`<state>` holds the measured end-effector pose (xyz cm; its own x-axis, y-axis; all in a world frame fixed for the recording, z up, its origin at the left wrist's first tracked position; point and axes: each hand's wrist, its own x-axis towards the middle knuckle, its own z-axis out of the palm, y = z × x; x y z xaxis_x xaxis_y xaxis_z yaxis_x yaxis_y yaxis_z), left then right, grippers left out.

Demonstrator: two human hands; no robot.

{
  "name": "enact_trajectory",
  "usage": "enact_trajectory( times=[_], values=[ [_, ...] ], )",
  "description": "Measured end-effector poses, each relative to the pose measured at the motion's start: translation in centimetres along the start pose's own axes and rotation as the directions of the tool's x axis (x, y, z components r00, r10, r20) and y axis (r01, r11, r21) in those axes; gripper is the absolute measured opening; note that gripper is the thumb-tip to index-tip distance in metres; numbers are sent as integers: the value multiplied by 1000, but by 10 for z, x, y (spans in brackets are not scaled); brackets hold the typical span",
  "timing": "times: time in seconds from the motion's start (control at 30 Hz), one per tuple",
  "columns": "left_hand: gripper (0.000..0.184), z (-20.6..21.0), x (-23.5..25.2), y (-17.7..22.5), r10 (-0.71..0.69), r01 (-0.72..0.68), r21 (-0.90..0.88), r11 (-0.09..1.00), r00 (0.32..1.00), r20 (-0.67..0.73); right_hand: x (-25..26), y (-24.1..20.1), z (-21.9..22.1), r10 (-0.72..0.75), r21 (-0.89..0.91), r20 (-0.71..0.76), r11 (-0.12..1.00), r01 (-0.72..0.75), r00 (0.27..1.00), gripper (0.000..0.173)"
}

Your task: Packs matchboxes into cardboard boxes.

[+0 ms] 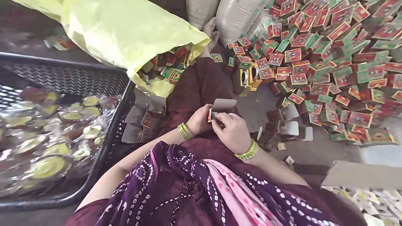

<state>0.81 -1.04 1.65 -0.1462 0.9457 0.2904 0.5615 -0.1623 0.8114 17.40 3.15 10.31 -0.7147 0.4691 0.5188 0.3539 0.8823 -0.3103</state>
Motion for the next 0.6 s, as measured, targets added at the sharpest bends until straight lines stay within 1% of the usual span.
enact_trajectory(
  times=[0.13,0.23,0.3,0.33,0.43,0.47,0.5,0.53,0.57,0.6],
  values=[
    [60,3,0,-4,-127,129,-125,984,992,25,1,2,11,-167,-79,163,980,182,972,31],
    [61,5,0,-6,-183,193,-213,958,981,64,6,5,14,-197,-150,250,959,239,948,37],
    [54,8,1,-5,-211,228,-274,935,973,88,10,9,17,-196,-170,282,953,250,939,37],
    [51,9,0,-4,-202,221,-276,935,975,98,10,11,20,-189,-171,292,954,246,938,38],
    [57,6,-2,-6,-111,123,-156,980,990,84,12,14,18,-177,-163,310,958,235,934,41],
    [62,7,-3,-6,-84,92,-141,986,995,60,11,15,13,-165,-153,301,964,218,939,40],
    [69,8,-3,-8,-51,54,-149,987,998,24,9,16,8,-148,-127,252,975,185,956,37],
    [78,8,-3,-10,-21,17,-170,985,999,-25,7,20,2,-129,-74,149,987,141,980,32],
    [88,8,-2,-10,0,-15,-210,978,997,-75,5,26,-2,-87,20,15,996,87,996,26],
    [96,8,-2,-9,13,-43,-241,970,992,-125,3,33,-6,-3,155,-99,988,18,995,23]
  ],
)
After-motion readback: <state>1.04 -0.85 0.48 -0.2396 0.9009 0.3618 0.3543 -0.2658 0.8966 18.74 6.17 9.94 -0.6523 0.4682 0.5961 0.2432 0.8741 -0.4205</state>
